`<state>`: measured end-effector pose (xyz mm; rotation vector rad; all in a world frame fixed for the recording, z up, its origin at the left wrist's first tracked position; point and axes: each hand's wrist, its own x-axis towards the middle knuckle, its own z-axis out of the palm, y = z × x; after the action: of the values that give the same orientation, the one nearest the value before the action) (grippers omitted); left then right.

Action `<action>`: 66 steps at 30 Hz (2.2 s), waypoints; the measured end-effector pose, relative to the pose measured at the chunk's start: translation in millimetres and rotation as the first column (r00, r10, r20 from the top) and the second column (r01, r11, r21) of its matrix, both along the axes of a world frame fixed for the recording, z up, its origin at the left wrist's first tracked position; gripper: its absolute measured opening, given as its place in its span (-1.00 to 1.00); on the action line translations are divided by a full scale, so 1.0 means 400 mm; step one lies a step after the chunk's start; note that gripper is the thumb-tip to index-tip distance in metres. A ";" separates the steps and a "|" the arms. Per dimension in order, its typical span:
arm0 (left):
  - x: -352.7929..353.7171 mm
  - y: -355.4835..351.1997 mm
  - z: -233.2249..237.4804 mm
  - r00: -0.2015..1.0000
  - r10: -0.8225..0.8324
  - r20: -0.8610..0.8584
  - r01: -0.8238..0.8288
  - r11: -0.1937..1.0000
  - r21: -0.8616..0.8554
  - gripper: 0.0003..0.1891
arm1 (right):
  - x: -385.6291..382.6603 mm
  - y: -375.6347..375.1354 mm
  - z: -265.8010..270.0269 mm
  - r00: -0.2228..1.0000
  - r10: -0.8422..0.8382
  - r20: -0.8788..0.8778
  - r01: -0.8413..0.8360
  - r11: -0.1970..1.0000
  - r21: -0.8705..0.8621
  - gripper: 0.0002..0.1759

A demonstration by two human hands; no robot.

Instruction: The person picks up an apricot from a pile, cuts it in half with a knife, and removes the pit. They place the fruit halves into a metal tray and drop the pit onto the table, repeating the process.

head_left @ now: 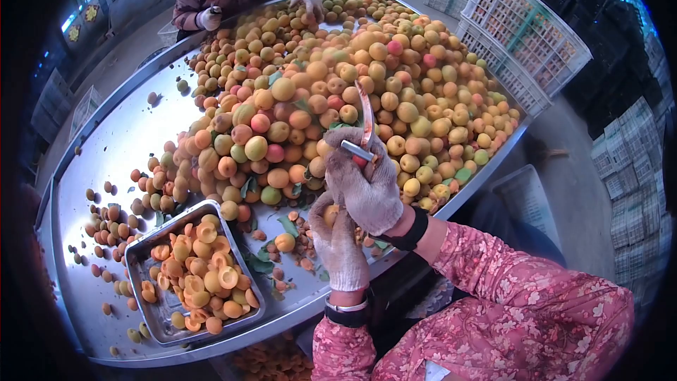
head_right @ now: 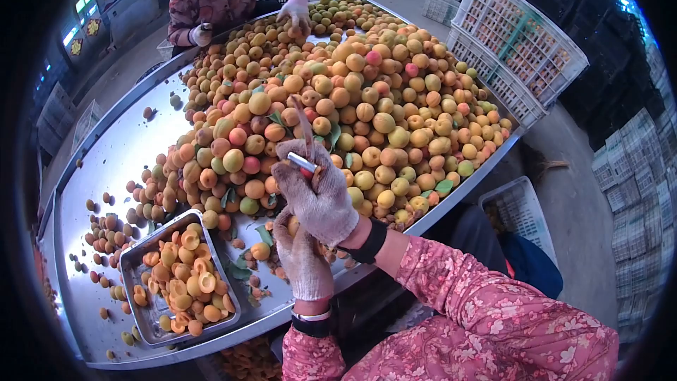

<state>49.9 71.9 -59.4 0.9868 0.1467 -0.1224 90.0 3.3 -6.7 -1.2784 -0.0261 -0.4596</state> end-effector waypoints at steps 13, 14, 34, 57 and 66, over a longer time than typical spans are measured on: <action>-0.002 0.003 -0.004 0.999 -0.010 0.051 0.011 0.999 -0.031 -0.67 | 0.041 -0.019 -0.015 0.982 -0.032 -0.184 0.110 0.894 0.433 -0.86; -0.002 0.003 -0.004 0.999 -0.009 0.050 0.011 1.000 -0.029 -0.67 | 0.038 -0.021 -0.012 0.982 -0.032 -0.185 0.110 0.894 0.435 -0.86; -0.003 -0.022 -0.061 0.983 0.180 0.025 -0.181 0.982 0.056 -0.67 | 0.008 0.020 -0.014 0.926 0.060 0.373 0.167 0.820 -0.547 -0.68; -0.023 -0.015 -0.047 0.970 -0.055 0.238 -0.036 0.932 0.360 -0.67 | 0.012 -0.034 0.000 0.975 0.048 0.216 0.049 0.906 -0.420 -0.83; -0.030 -0.025 -0.055 0.949 -0.082 0.305 -0.052 0.912 0.407 -0.69 | 0.042 -0.072 -0.012 0.942 0.212 -0.260 -0.017 0.804 0.594 -0.82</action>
<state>38.0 62.0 -81.4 1.4169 -0.1380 0.0589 106.8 -25.5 -11.6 -0.7141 0.2898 -0.1255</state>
